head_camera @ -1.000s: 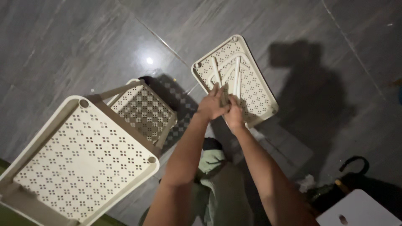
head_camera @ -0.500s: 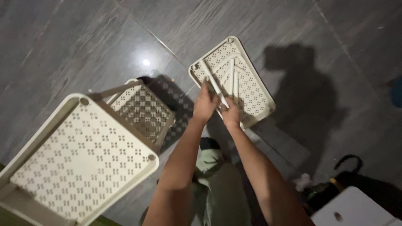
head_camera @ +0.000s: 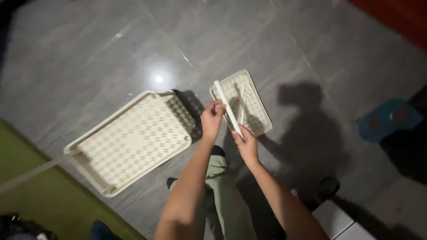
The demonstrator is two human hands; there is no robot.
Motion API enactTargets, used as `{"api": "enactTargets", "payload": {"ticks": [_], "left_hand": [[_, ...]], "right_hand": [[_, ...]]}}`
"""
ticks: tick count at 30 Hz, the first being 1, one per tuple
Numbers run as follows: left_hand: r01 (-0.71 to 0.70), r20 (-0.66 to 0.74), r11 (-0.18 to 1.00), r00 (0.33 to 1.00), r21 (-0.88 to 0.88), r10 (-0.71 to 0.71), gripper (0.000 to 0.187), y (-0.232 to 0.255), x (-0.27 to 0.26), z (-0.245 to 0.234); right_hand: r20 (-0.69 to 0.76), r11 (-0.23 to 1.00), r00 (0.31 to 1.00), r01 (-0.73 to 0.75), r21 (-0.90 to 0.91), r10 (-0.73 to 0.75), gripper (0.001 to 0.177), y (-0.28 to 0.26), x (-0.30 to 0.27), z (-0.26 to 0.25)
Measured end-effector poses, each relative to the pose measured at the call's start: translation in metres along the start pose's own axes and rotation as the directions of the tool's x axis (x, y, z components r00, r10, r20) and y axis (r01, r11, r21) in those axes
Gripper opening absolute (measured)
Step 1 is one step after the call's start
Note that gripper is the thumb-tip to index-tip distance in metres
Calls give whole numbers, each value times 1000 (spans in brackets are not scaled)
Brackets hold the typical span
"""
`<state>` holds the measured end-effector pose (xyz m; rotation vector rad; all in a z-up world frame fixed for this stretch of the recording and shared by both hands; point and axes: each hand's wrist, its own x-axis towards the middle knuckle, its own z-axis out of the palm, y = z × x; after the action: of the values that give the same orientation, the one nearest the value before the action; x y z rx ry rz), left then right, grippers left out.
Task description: The person assembles a white plastic storage rack by inserting vertical poles into perforated trays and connecting them with horizontal bars. The person works on the floor, repeatedly adjusting and securing the frame components.
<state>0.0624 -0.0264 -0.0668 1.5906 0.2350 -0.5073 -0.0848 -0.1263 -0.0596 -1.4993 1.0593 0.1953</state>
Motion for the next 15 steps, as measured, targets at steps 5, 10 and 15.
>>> {"api": "enactTargets", "payload": {"ticks": [5,10,15], "left_hand": [[-46,-74,981,997,-190,33,24,48,-40,-73],[-72,-196,957,980,-282,16,24,35,-95,-193],[123,-260,877,928,-465,-268,27,-9,-174,-292]], "right_hand": [[131,864,891,453,-219,-434,37,-75,-60,17],[449,664,729,673,-327,-517,38,-132,-119,68],[762,306,570,818,-488,-307,42,-166,-193,139]]}}
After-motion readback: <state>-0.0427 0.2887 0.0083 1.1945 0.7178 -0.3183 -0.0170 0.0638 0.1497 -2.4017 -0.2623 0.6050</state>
